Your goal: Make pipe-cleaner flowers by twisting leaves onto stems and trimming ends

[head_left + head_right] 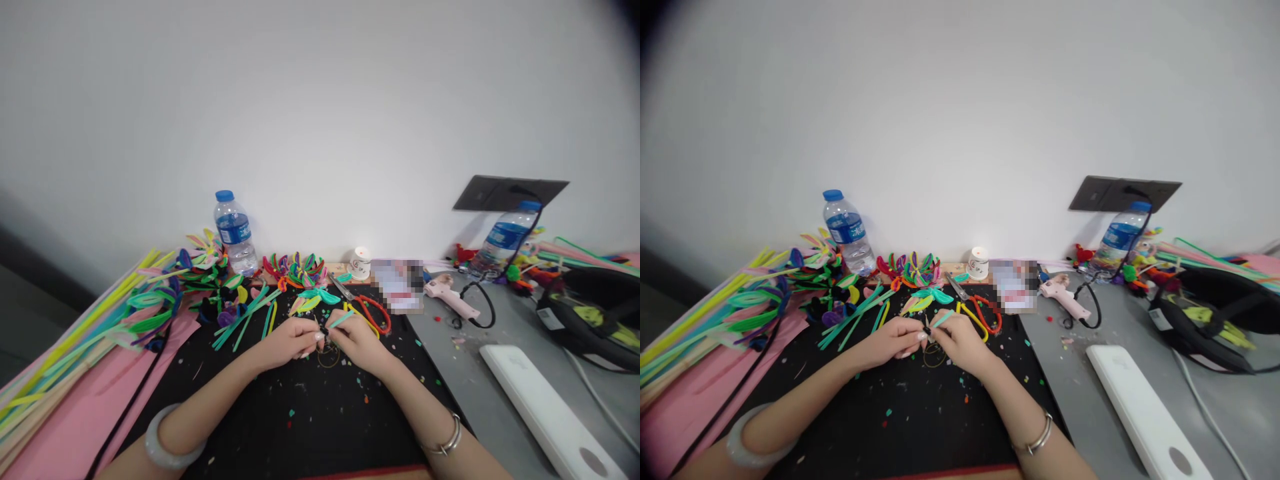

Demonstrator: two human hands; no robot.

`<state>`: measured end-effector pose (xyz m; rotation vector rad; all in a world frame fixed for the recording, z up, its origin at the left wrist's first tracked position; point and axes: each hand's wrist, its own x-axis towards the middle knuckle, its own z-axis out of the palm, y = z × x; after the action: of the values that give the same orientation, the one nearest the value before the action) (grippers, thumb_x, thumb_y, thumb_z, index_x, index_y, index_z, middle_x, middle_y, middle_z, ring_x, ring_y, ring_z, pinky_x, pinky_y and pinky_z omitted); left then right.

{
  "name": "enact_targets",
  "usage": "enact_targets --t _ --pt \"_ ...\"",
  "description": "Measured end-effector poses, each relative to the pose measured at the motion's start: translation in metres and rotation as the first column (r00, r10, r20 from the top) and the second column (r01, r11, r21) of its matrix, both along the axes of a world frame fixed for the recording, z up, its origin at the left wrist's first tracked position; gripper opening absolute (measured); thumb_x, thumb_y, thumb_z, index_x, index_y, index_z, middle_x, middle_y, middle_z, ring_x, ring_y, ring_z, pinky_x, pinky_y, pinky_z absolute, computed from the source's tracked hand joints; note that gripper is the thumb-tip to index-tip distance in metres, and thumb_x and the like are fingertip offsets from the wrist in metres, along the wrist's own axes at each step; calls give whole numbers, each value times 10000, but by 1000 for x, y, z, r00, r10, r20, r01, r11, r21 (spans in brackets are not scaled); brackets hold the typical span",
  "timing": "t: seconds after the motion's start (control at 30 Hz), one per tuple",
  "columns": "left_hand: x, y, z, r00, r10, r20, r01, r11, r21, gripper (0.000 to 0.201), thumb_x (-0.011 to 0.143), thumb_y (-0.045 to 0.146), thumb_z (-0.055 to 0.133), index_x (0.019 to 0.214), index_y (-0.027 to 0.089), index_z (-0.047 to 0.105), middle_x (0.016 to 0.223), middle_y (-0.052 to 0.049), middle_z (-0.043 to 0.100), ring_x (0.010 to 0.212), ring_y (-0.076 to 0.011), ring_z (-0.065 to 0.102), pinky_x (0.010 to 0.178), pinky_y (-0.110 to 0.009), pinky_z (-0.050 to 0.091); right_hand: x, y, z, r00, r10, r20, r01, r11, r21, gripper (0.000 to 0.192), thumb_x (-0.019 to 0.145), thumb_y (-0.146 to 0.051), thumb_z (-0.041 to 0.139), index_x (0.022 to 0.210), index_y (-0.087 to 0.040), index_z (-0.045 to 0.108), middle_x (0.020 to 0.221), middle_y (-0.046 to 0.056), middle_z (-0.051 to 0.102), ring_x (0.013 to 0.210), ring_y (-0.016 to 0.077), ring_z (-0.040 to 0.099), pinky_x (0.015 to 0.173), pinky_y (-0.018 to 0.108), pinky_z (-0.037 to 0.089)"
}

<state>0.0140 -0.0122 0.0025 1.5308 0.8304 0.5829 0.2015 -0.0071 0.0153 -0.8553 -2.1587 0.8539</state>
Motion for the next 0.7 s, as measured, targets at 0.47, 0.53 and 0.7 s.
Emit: enact_targets --t 0.47,0.53,0.7 --pt "6 -11 4 924 229 -307 47 728 683 264 895 189 348 704 160 529 693 -16 540 670 -140 492 636 -239 348 -7 -1 -5 977 -145 -158 48 865 -500 228 767 -253 502 560 -157 503 513 -37 445 477 83 382 455 196 297" --pt "7 -11 4 924 239 -299 33 729 684 264 895 184 349 720 161 546 712 -27 557 685 -147 504 647 -244 356 -8 0 -5 973 -150 -178 39 858 -513 257 766 -296 518 552 -156 511 507 -36 442 475 84 377 455 199 295" --pt "6 -5 9 960 257 -113 -145 797 586 286 885 227 420 673 166 602 684 -15 581 700 -144 531 735 -261 376 -6 1 -7 930 -217 -296 21 836 -548 365 783 -448 529 582 -144 555 504 -38 422 453 73 335 433 201 264"
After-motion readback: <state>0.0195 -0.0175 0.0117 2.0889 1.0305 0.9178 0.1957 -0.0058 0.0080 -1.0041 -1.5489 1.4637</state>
